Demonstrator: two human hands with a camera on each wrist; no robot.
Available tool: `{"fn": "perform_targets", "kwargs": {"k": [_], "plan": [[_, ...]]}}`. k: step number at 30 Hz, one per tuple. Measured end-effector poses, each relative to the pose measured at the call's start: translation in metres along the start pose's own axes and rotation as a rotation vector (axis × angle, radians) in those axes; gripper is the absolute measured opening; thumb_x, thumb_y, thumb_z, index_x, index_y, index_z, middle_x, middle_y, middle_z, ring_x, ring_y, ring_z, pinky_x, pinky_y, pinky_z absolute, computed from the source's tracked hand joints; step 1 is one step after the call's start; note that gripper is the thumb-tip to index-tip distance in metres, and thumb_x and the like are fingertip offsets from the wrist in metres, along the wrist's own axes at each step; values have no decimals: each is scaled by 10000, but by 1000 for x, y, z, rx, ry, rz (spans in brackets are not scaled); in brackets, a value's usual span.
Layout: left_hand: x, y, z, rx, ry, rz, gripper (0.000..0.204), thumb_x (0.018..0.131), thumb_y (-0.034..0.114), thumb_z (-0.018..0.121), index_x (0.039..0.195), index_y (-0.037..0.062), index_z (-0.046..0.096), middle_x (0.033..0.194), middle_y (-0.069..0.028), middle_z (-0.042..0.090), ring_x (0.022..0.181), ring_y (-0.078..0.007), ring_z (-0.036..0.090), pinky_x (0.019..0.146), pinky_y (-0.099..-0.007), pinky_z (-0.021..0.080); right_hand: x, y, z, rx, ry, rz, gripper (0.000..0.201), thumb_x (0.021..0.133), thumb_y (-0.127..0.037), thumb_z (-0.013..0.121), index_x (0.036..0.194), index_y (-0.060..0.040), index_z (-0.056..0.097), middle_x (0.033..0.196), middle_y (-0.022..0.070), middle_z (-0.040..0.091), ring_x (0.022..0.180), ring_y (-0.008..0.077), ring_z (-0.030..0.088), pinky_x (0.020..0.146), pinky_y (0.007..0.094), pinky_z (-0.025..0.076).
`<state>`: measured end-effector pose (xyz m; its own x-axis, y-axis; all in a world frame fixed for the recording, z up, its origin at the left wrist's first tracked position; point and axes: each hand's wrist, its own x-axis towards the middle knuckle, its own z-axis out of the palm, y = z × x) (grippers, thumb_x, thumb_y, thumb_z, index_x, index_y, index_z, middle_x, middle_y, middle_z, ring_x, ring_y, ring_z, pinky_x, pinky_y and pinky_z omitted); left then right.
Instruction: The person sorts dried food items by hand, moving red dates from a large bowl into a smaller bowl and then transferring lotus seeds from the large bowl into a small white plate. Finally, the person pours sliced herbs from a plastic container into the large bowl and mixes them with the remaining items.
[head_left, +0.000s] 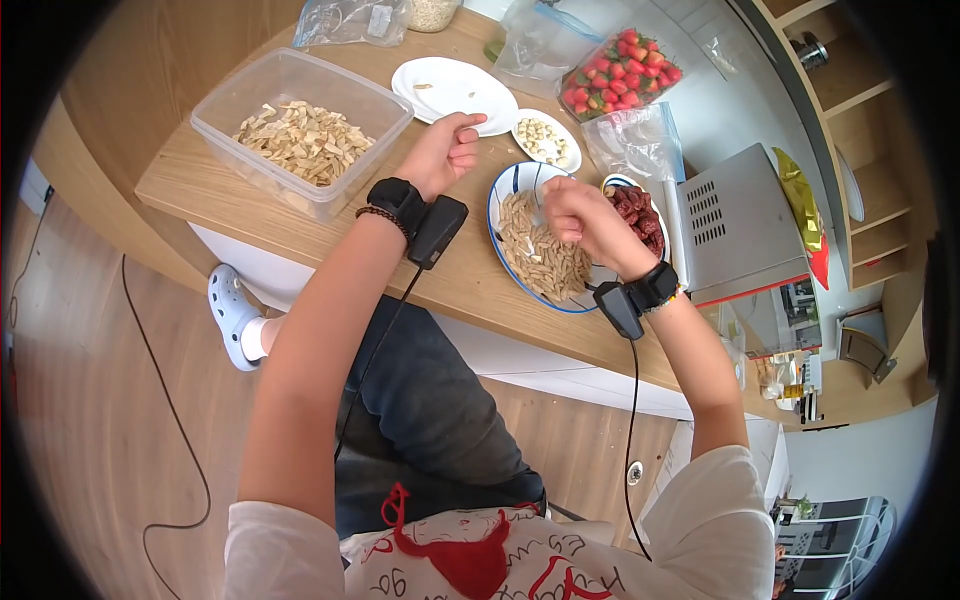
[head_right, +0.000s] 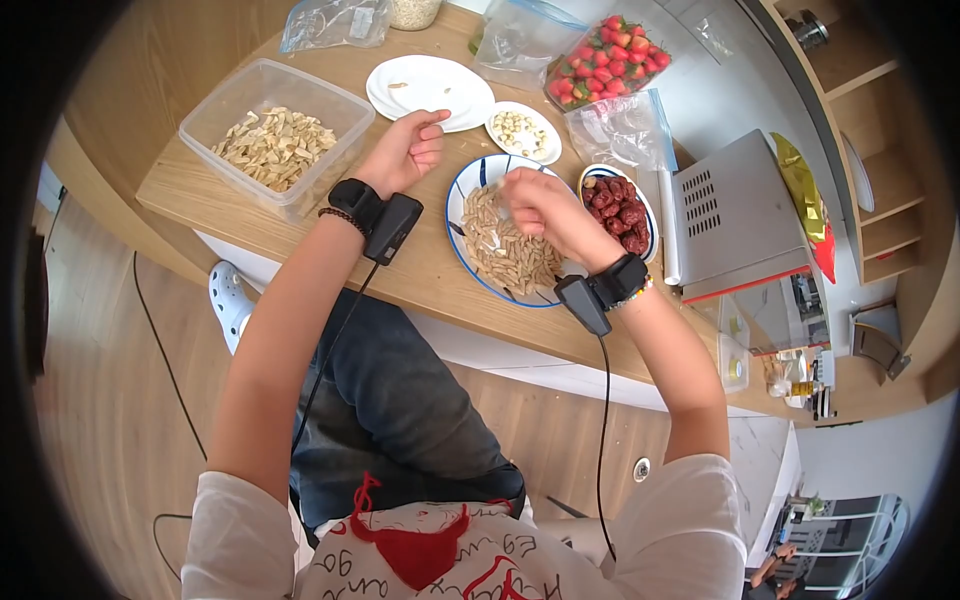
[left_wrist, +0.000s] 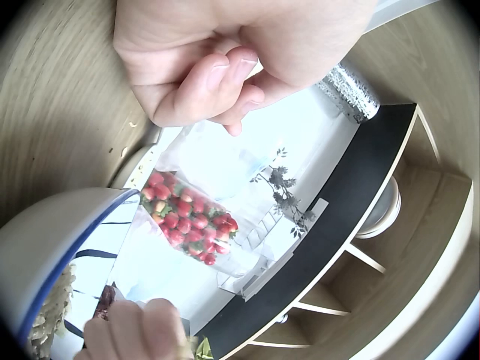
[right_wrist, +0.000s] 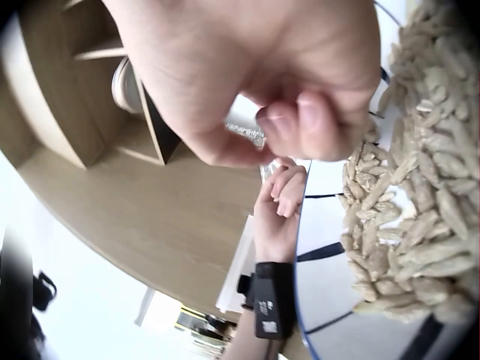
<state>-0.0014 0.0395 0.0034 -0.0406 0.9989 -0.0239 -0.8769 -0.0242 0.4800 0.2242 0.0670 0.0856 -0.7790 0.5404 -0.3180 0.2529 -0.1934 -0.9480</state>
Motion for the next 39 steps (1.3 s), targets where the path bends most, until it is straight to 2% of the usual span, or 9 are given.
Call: {"fn": "perform_targets", "kwargs": {"k": [3, 9, 12, 16, 20, 23, 29, 35, 39], "plan": [[1, 0, -1, 2, 1, 1, 207, 904, 119, 477, 1074, 3, 494, 630, 40, 362, 480, -49, 267, 407, -184, 237, 4, -2, -9, 576, -259, -124, 59, 836, -107, 451, 822, -59, 420, 662, -22, 330, 563, 86, 314, 497, 216, 277], [3, 0, -4, 0, 3, -5, 192, 904, 113, 476, 1064, 8, 495, 621, 38, 365, 475, -51, 266, 406, -187, 233, 3, -7, -6, 648, -227, -79, 78, 835, -118, 449, 786, -61, 428, 660, -11, 358, 578, 85, 344, 491, 214, 295], [4, -1, -4, -5, 6, -6, 189, 902, 111, 479, 1061, 10, 498, 620, 39, 365, 473, -52, 265, 406, -187, 233, 1, -8, -2, 174, -32, 173, 88, 854, -150, 502, 804, -80, 480, 678, -31, 415, 554, 58, 364, 474, 201, 293], [3, -1, -3, -10, 2, -6, 194, 897, 110, 485, 1063, 9, 500, 622, 41, 365, 475, -52, 265, 406, -185, 234, -11, -2, 2, -316, -13, 300, 123, 871, -177, 596, 887, -59, 626, 636, -87, 401, 544, 2, 356, 468, 153, 283], [3, -2, -1, 3, 11, -1, 207, 899, 110, 483, 1073, -1, 497, 624, 46, 360, 480, -47, 268, 405, -179, 237, -17, 0, -5, -741, -24, 135, 154, 862, -165, 623, 937, -36, 665, 746, -52, 595, 639, 15, 498, 543, 168, 373], [2, -1, -2, 2, -1, -10, 215, 902, 110, 480, 1081, -8, 494, 624, 49, 357, 483, -42, 272, 404, -176, 239, -14, 13, -14, -843, -127, -75, 184, 856, -169, 632, 959, -18, 658, 819, -21, 647, 690, 40, 545, 585, 187, 409], [2, -1, -3, -12, -8, -13, 230, 904, 111, 478, 1098, -12, 492, 623, 52, 355, 482, -39, 274, 403, -174, 241, -27, -1, 13, -1172, -35, -74, 176, 814, -154, 662, 931, -24, 651, 659, 30, 587, 611, 67, 510, 563, 234, 407], [3, -1, -4, -1, -10, -11, 238, 906, 114, 471, 1107, -14, 494, 621, 53, 353, 482, -42, 269, 405, -177, 239, -27, 7, 9, -1136, -60, -94, 137, 805, -131, 644, 886, -21, 644, 629, 19, 560, 593, 72, 490, 547, 242, 396], [0, 0, -1, 20, 4, -12, 238, 907, 115, 469, 1107, -11, 496, 621, 53, 351, 483, -43, 267, 406, -179, 237, -26, 11, 0, -810, -64, 19, 118, 829, -125, 566, 874, -17, 583, 649, -18, 499, 569, 77, 437, 545, 240, 387]]}}
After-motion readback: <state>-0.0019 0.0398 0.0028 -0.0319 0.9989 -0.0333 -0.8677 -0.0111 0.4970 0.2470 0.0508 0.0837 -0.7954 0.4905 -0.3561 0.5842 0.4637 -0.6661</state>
